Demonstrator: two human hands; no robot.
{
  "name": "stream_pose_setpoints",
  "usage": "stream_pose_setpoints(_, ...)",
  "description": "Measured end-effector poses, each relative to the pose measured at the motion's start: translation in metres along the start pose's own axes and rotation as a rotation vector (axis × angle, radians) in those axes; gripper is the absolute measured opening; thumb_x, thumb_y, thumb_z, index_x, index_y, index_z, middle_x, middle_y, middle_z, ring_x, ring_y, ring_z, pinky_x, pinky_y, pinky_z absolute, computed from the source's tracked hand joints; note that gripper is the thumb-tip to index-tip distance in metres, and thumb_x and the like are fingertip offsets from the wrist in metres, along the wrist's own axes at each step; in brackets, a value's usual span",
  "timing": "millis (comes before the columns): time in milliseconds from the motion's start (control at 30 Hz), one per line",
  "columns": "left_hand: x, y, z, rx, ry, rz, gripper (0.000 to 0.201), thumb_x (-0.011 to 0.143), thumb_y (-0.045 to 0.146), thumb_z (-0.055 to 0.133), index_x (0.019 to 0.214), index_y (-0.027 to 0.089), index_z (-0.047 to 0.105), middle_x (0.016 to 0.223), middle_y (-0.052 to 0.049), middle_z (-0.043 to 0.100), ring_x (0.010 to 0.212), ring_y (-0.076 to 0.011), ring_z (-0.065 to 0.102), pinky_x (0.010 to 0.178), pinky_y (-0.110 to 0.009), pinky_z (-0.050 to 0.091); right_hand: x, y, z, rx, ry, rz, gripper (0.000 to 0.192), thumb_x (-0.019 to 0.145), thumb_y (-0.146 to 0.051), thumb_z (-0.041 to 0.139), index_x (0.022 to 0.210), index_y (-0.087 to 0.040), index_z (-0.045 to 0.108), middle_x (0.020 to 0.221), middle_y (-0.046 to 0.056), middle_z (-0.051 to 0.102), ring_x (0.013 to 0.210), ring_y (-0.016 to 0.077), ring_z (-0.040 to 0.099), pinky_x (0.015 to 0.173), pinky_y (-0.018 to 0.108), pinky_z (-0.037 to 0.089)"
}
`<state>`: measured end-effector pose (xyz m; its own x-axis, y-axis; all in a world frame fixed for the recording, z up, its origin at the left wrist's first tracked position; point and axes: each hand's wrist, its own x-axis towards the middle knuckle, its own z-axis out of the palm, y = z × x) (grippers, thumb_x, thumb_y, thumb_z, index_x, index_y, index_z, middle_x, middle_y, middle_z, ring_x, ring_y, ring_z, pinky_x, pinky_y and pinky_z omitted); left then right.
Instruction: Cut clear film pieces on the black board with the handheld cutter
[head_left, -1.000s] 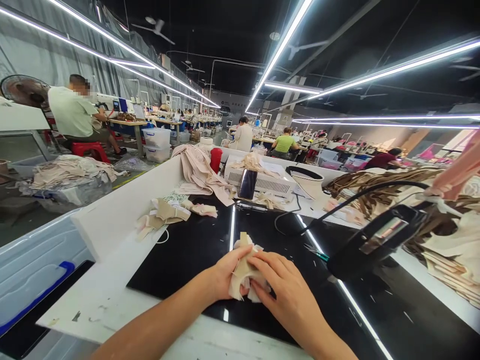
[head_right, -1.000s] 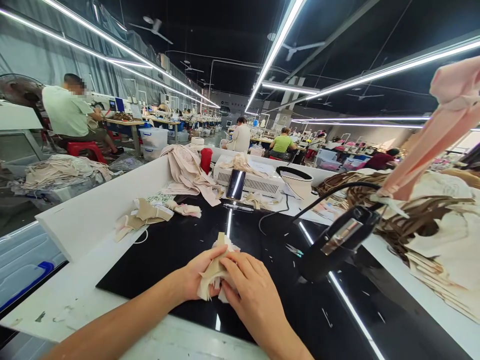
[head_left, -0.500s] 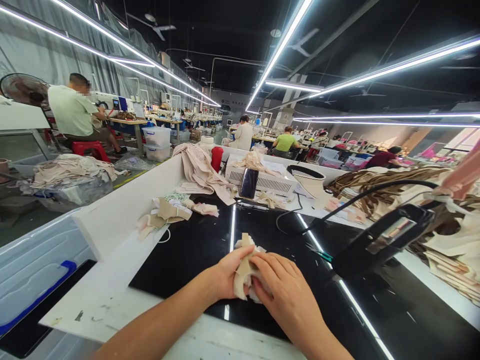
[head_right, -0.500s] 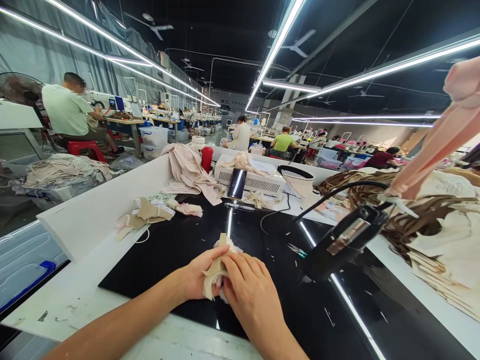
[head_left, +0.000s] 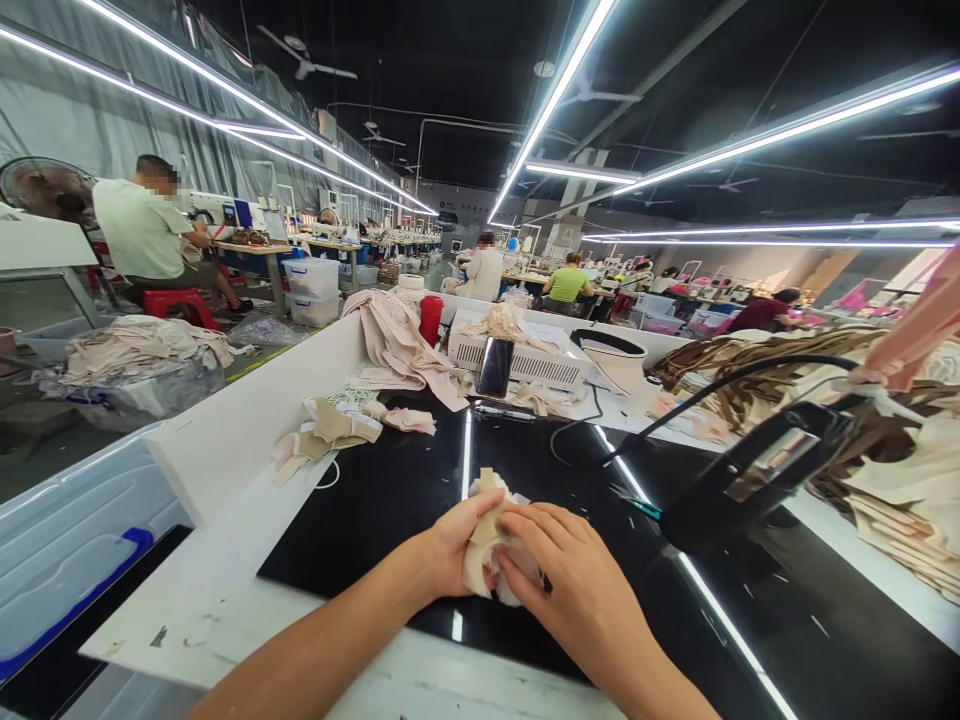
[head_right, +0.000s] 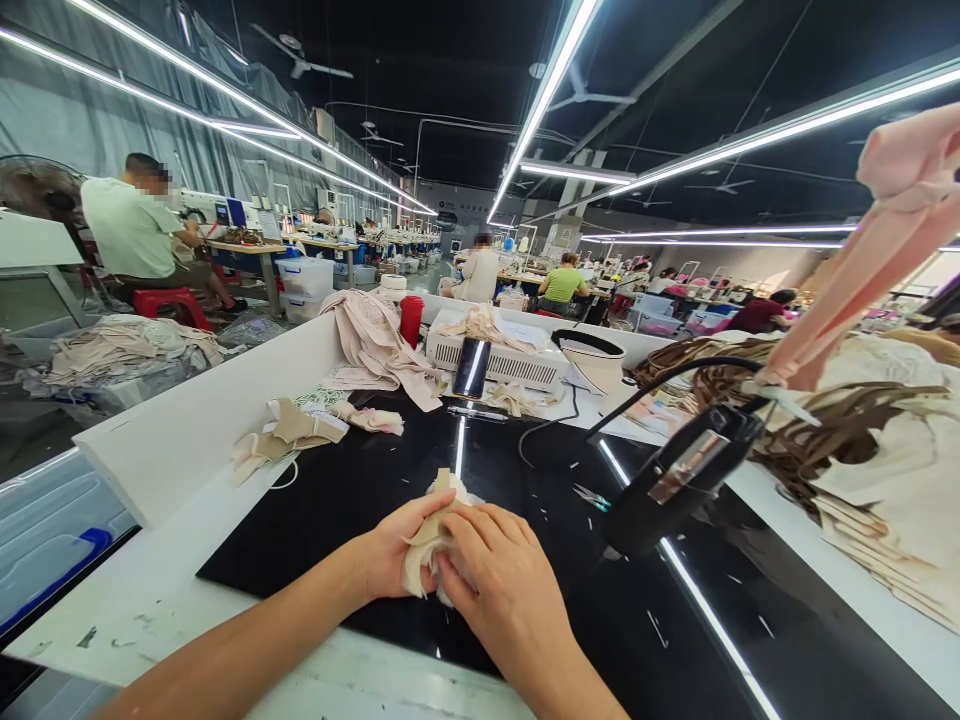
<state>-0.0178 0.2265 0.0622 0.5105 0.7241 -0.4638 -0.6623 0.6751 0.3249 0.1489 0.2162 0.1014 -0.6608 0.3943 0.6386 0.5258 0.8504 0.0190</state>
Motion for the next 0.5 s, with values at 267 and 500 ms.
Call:
stream_pose_setpoints(267, 0.001, 0.000, 0.000, 0.015, 0.009, 0.000, 0.037, 0.099, 0.045, 0.054, 0.080, 0.014, 0.062, 0.058, -0.001, 0.062, 0.045, -0.0140, 0.060, 0.043, -0.020, 0.040, 0.002, -0.004, 0.007, -0.076, 0.004, -0.035, 0.026, 0.094, -0.016, 0.050, 0.114, -0.019, 0.066, 0.112, 0.007, 0.077, 0.102, 0.0245, 0.069, 0.092, 0.041, 0.048)
stream_pose_setpoints(500, -0.002, -0.002, 0.002, 0.013, -0.038, 0.017, 0.035, 0.098, 0.044, 0.057, 0.079, 0.015, 0.064, 0.061, -0.001, 0.065, 0.051, -0.0162, 0.063, 0.052, -0.024, 0.045, 0.002, -0.008, 0.019, -0.107, -0.019, -0.047, 0.034, 0.092, -0.006, 0.050, 0.121, -0.017, 0.065, 0.112, 0.010, 0.077, 0.102, 0.0284, 0.068, 0.094, 0.045, 0.046)
